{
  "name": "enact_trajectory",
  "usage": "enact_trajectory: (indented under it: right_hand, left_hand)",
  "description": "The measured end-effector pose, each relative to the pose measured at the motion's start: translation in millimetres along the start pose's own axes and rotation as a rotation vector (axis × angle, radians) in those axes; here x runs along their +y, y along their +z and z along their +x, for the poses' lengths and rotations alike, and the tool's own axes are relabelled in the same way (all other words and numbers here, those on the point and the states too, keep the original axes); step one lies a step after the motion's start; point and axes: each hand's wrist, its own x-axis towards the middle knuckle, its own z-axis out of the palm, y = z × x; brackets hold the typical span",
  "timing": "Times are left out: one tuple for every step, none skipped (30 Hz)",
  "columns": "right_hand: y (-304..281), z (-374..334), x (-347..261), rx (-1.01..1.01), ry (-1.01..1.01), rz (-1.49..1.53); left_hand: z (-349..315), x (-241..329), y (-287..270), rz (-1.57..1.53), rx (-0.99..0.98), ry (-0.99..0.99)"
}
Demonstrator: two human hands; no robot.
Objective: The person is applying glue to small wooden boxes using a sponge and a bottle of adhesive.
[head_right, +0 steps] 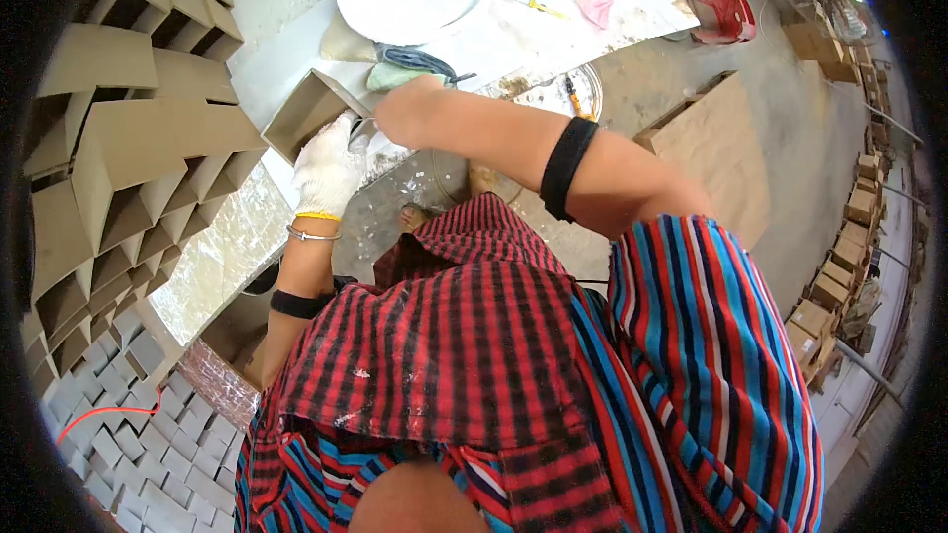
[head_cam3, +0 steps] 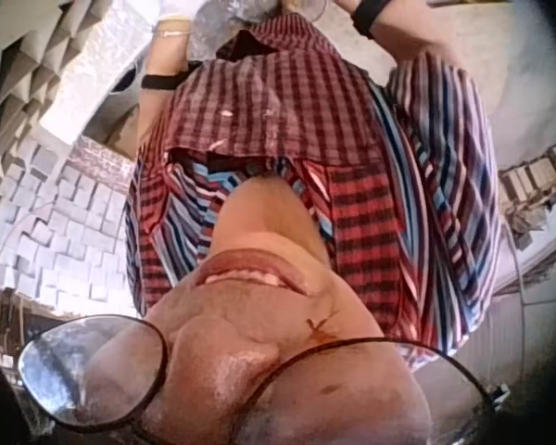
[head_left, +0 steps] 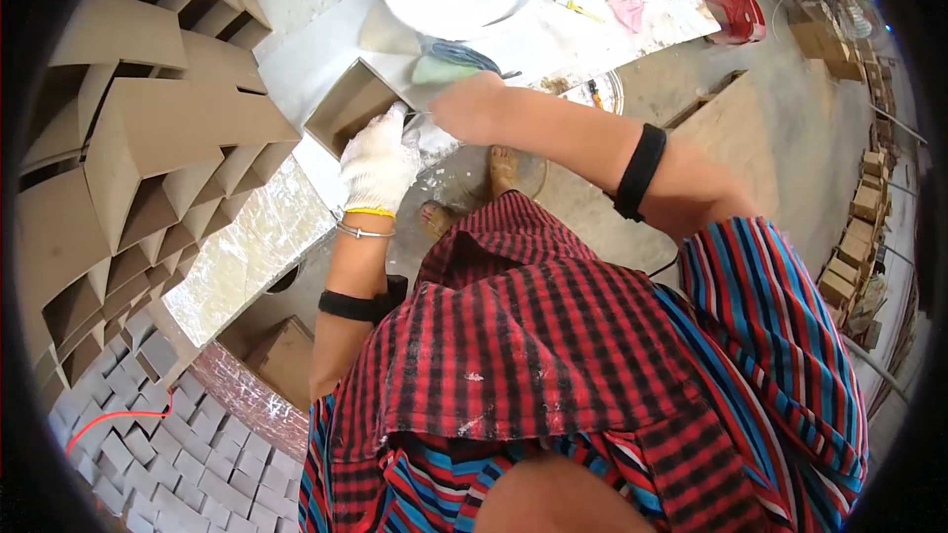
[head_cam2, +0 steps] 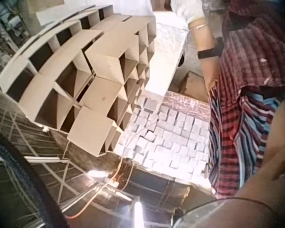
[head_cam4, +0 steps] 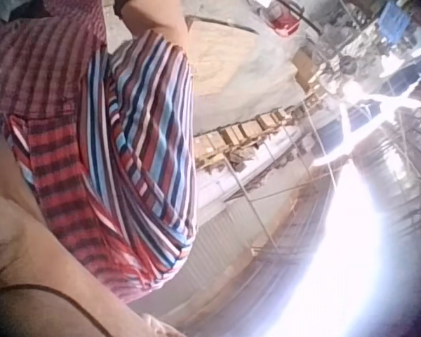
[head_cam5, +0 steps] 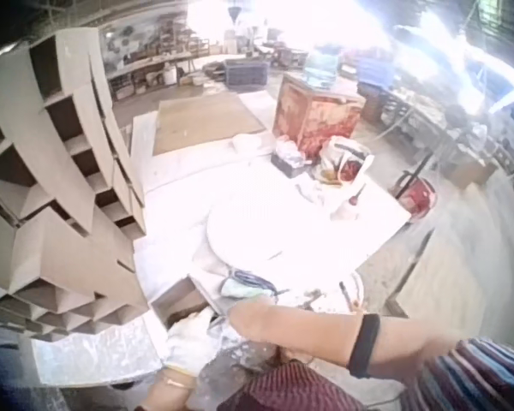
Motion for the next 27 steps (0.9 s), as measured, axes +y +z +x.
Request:
enact_trajectory:
  right_hand:
    - [-1.9, 0.4, -3.1, 0.005, 0.006, -0.010]
    - [-2.2, -2.3, -1.6, 0.011, 0.026, 0.005]
    - [-4.0, -5.8, -1.1, 0.016, 0.045, 0.019]
    - [-6.3, -8.2, 0.4, 0.022, 0.064, 0.033]
    - [-8.0, -9.5, -0.2, 0.025, 0.052, 0.031]
    - [-9.8, -10.5, -0.3, 0.028, 0.041, 0.030]
    - [-10.5, -10.7, -0.3, 0.031, 0.032, 0.030]
    - [-10.4, -9.5, 0.5, 0.029, 0.034, 0.041]
    - [-9.5, -7.8, 1.8, 0.028, 0.039, 0.054]
    - [-9.5, -6.5, 3.6, 0.027, 0.046, 0.069]
    - [-10.7, -5.9, 2.1, 0.015, 0.030, 0.058]
    - [-12.1, -5.4, 0.9, 0.003, 0.016, 0.049]
    - [-13.7, -5.2, 0.1, -0.008, 0.003, 0.041]
    - [-15.3, -5.4, -0.2, -0.022, 0.006, 0.040]
    - [-17.1, -6.9, -1.1, -0.035, 0.009, 0.039]
    - [-18.1, -7.0, -1.4, -0.048, 0.010, 0.038]
    - [-15.2, -4.7, 0.8, -0.042, 0.011, 0.042]
    - [-10.5, -1.0, 3.4, -0.036, 0.010, 0.046]
    - [-7.4, 1.1, 5.0, -0.030, 0.009, 0.049]
    - [-8.9, 0.6, 5.2, -0.016, 0.003, 0.060]
    - [-10.6, -0.9, 5.0, -0.002, -0.004, 0.070]
    - [-11.6, -1.8, 4.8, 0.012, -0.012, 0.080]
    - [-10.7, -1.3, 5.0, 0.001, -0.017, 0.073]
    - [-8.4, 0.6, 4.9, -0.009, -0.024, 0.068]
    - [-5.5, 2.9, 4.7, -0.019, -0.032, 0.062]
    - [-2.8, 6.2, 8.4, -0.030, -0.032, 0.071]
    - [-1.4, 8.8, 11.8, -0.039, -0.032, 0.080]
  left_hand:
    - [-3.9, 0.8, -3.8, -0.021, 0.018, -0.010]
    - [-2.9, 3.7, -5.7, -0.044, 0.022, 0.006]
    - [-0.5, 5.7, -6.8, -0.066, 0.027, 0.020]
    - [4.4, 1.2, -3.2, -0.207, 0.090, 0.058]
    - [3.3, -6.4, -0.3, -0.348, 0.157, 0.076]
    - [3.3, -11.5, 2.3, -0.489, 0.223, 0.094]
    - [5.9, -12.9, 6.4, -0.486, 0.252, 0.048]
    - [6.6, -9.9, 3.7, -0.500, 0.212, 0.031]
    - [7.6, -6.5, -0.4, -0.514, 0.170, 0.016]
    - [9.9, -3.5, -4.9, -0.528, 0.127, 0.003]
    - [8.2, -2.0, -11.0, -0.514, 0.103, -0.030]
    - [7.2, -0.4, -17.4, -0.500, 0.078, -0.062]
    - [6.6, 0.3, -21.0, -0.486, 0.052, -0.093]
    - [8.4, -1.3, -19.7, -0.471, 0.033, -0.093]
    - [10.2, -3.4, -17.5, -0.455, 0.015, -0.093]
    - [11.6, -5.0, -16.3, -0.440, -0.003, -0.095]
    - [13.0, -4.3, -17.2, -0.451, -0.020, -0.095]
    - [13.9, -3.0, -19.6, -0.462, -0.037, -0.096]
    - [14.5, -2.0, -21.0, -0.474, -0.052, -0.098]
    - [16.3, -1.4, -23.0, -0.472, -0.073, -0.141]
    - [18.4, -0.9, -24.6, -0.470, -0.094, -0.184]
    - [19.5, -0.6, -25.7, -0.468, -0.114, -0.229]
    - [19.5, -0.2, -25.8, -0.455, -0.130, -0.238]
    - [19.0, -0.1, -26.2, -0.440, -0.146, -0.247]
    - [17.6, -0.3, -26.5, -0.425, -0.161, -0.258]
    - [20.9, 0.7, -27.2, -0.433, -0.169, -0.249]
    - [23.8, 1.8, -27.9, -0.442, -0.177, -0.239]
